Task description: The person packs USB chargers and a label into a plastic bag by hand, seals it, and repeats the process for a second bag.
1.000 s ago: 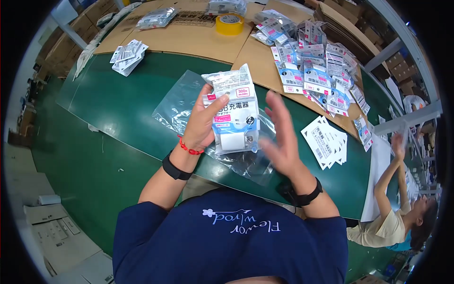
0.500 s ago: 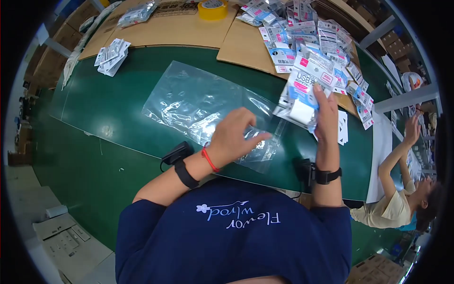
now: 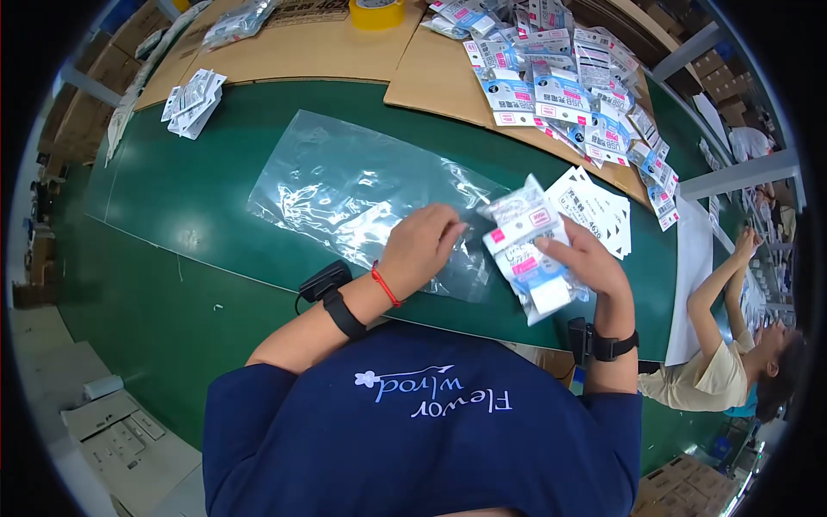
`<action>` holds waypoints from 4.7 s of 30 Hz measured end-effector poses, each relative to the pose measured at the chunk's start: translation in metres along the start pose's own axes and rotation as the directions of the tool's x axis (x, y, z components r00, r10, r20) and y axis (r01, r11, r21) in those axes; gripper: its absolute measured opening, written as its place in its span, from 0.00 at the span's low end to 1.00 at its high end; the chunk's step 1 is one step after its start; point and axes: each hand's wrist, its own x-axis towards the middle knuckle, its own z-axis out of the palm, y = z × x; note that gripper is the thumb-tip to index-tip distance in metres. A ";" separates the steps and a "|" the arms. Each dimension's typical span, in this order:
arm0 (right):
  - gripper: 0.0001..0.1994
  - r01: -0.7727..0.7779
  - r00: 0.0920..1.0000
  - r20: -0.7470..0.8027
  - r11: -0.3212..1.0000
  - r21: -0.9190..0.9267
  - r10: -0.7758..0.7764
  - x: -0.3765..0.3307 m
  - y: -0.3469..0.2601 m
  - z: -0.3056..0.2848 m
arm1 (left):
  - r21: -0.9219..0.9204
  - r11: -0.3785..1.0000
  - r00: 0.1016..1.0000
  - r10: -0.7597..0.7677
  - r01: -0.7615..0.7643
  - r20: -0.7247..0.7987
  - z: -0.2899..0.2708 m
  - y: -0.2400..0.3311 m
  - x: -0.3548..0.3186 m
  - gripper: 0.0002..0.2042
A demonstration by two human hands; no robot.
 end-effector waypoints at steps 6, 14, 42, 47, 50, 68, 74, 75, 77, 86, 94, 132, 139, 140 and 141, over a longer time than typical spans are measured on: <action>0.21 0.019 0.983 0.181 0.983 -0.182 0.014 0.003 -0.006 0.019 | 0.047 0.983 0.984 0.181 -0.180 -0.009 -0.011 0.013 0.004 0.06; 0.18 0.078 0.956 0.291 0.978 -0.193 -0.019 0.036 -0.006 0.047 | 0.066 0.925 0.925 0.378 -0.375 -0.044 -0.010 0.035 0.007 0.07; 0.22 -0.102 0.978 0.210 0.892 0.440 0.008 0.108 -0.039 0.118 | 0.148 0.546 0.566 0.803 -0.825 0.188 -0.005 0.042 -0.020 0.04; 0.23 -0.185 0.920 0.366 0.978 0.093 0.139 0.110 -0.048 0.104 | 0.063 0.587 0.586 0.785 -0.807 0.200 -0.006 0.042 -0.025 0.05; 0.25 -0.135 0.971 0.235 0.900 0.415 0.038 0.112 -0.045 0.144 | 0.004 0.572 0.564 0.808 -0.820 0.170 0.004 0.040 -0.033 0.05; 0.37 0.083 0.981 0.090 0.790 0.608 -0.173 0.177 -0.044 0.190 | 0.045 0.825 0.825 0.559 -0.563 0.077 -0.002 0.017 -0.009 0.21; 0.32 0.065 0.991 0.066 0.861 0.505 -0.114 0.186 -0.047 0.187 | -0.149 0.819 0.823 0.566 -0.554 0.052 -0.013 0.024 0.003 0.26; 0.32 0.072 0.992 0.051 0.856 0.512 -0.114 0.187 -0.038 0.184 | -0.116 0.829 0.830 0.555 -0.548 0.046 -0.026 0.028 0.008 0.25; 0.29 0.089 0.969 0.083 0.643 0.761 -0.232 0.181 0.001 0.170 | -0.030 0.870 0.870 0.490 -0.492 -0.049 -0.046 0.023 0.018 0.25; 0.14 -0.041 0.820 0.538 0.958 -0.284 0.195 0.057 -0.052 0.000 | 0.658 0.753 0.999 0.012 -0.032 0.035 -0.064 -0.054 0.003 0.33; 0.13 0.170 0.660 0.092 0.029 -0.985 -0.746 0.116 -0.013 -0.024 | 0.640 0.762 0.995 0.076 -0.102 0.068 -0.043 -0.031 0.017 0.37; 0.26 0.430 0.831 0.008 0.651 0.625 -0.556 0.039 -0.036 0.056 | -0.915 0.281 0.907 -0.384 0.291 0.171 -0.058 0.032 0.032 0.18; 0.31 0.538 0.842 -0.370 0.656 0.530 -0.392 0.047 -0.032 0.091 | -0.765 0.582 0.940 -0.331 0.274 0.085 -0.031 0.039 0.027 0.16; 0.31 0.536 0.843 -0.369 0.655 0.532 -0.391 0.047 -0.033 0.091 | -0.713 0.659 0.955 -0.292 0.237 0.048 -0.031 0.038 0.027 0.15; 0.29 0.551 0.834 -0.381 0.646 0.528 -0.400 0.047 -0.034 0.091 | -0.654 0.730 0.968 -0.249 0.199 0.016 -0.032 0.036 0.026 0.14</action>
